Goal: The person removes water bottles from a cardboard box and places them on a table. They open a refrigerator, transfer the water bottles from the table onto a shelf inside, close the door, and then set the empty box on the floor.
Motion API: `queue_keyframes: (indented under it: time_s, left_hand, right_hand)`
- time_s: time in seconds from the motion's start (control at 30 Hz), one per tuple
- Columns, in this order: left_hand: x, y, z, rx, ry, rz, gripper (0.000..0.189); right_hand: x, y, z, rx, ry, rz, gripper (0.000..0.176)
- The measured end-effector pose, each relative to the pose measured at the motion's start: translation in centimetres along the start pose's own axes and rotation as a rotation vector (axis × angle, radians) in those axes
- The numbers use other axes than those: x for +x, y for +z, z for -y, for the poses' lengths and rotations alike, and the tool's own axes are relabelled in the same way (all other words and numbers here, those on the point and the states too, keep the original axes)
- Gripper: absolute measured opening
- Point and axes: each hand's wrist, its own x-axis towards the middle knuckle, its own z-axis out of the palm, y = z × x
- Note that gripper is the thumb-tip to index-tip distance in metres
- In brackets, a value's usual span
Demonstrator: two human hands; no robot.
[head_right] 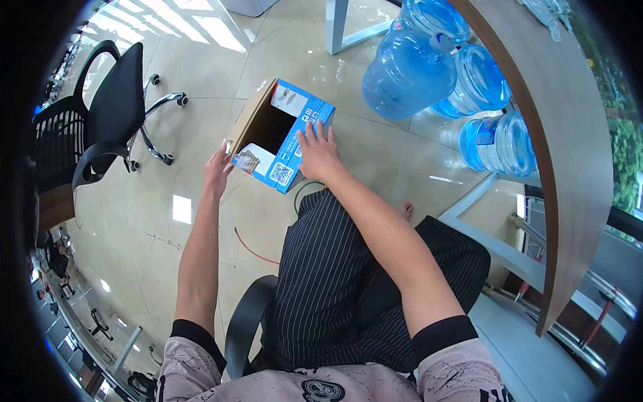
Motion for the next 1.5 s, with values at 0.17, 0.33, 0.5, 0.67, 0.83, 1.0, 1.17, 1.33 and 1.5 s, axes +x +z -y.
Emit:
queue_keyframes:
  time_s: [0.17,0.33,0.5,0.67,0.83,1.0,1.17,1.33,1.5]
  left_hand:
    - [-4.7,4.5,-3.4,-0.055,0.245,-0.020,0.050]
    - [-8.0,6.1,-1.8,1.176,1.054,0.191,0.054]
    - [-8.9,6.6,0.1,1.522,0.874,0.179,0.071]
    - [-8.4,6.6,1.1,1.458,0.992,0.102,0.072]
    - [-8.3,6.1,1.2,1.376,0.973,0.143,0.082]
    - [-8.1,6.3,1.6,1.485,0.957,0.144,0.081]
    - [-7.3,6.5,1.7,1.433,0.952,0.201,0.070]
    - [-6.7,7.0,0.4,1.352,0.868,0.403,0.067]
    - [-5.0,8.8,-0.7,1.339,0.899,0.505,0.073]
  right_hand:
    - [0.3,-0.5,1.2,-0.085,0.071,0.053,0.079]
    - [1.3,0.1,1.9,-0.168,0.109,0.069,0.078]
    - [2.2,0.7,2.4,-0.217,0.191,0.045,0.065]
    - [2.9,1.5,2.8,-0.166,0.212,-0.043,0.055]
    - [-2.6,0.2,0.0,0.433,0.104,-0.369,0.055]
    - [-11.2,-0.3,-2.2,0.811,0.228,-0.655,0.056]
    - [-21.4,4.4,-1.0,0.931,0.409,-0.703,0.059]
    - [-28.9,9.5,1.9,0.869,0.523,-0.781,0.056]
    - [-34.4,10.2,3.5,0.609,0.585,-0.840,0.058]
